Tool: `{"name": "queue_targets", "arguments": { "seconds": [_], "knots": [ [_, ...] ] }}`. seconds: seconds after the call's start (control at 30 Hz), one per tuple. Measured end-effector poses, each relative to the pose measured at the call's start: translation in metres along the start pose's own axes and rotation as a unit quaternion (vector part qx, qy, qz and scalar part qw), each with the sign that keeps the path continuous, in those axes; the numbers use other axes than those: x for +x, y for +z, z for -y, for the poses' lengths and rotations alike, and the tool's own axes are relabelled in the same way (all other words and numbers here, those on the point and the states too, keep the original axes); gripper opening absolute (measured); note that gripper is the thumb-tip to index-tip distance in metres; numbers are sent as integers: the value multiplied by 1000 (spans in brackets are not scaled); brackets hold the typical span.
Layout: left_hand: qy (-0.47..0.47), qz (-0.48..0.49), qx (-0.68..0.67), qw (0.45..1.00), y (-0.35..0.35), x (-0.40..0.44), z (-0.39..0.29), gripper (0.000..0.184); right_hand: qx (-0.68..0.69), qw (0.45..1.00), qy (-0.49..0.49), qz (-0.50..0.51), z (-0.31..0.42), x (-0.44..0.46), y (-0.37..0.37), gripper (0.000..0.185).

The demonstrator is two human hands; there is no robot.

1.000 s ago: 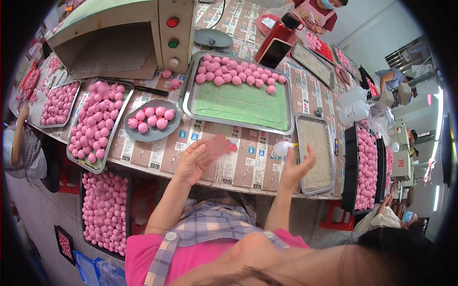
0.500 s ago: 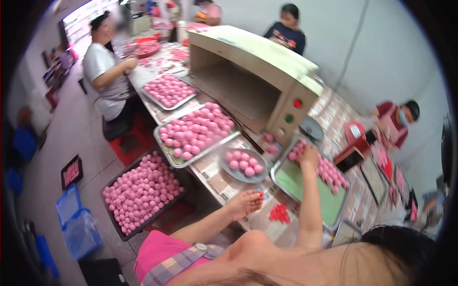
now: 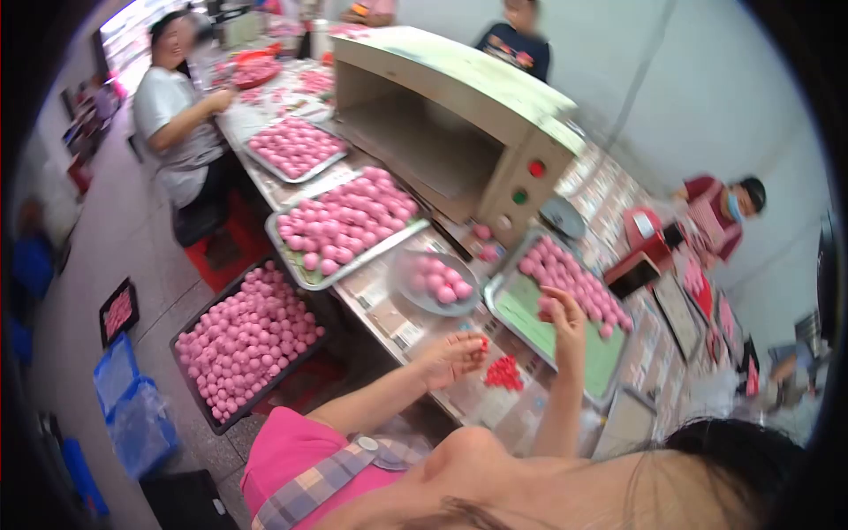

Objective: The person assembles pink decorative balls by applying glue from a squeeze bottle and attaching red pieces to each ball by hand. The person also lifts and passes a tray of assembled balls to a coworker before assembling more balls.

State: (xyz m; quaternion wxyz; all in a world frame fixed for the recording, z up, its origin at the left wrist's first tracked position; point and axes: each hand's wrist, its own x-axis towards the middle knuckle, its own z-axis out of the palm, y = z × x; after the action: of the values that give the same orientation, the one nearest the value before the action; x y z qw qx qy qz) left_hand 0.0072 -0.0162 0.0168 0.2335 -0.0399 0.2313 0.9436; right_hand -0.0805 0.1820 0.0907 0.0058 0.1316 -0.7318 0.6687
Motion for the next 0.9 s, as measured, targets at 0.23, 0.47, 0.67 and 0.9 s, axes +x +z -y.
{"name": "queue_targets", "arguments": {
  "seconds": [0.23,0.47,0.67,0.9],
  "knots": [
    [-10,20,38,999,23,14,22,21,424,884,130,-145,-23,-120,8,35],
    [-36,-9,80,996,38,9,39,15,538,816,146,-152,-17,-155,11,41],
    [-28,-7,134,991,39,4,43,17,486,850,141,-147,-30,-160,13,34],
    [-28,9,165,986,56,-1,46,17,258,951,43,-163,-5,-162,24,35]
  ]
}}
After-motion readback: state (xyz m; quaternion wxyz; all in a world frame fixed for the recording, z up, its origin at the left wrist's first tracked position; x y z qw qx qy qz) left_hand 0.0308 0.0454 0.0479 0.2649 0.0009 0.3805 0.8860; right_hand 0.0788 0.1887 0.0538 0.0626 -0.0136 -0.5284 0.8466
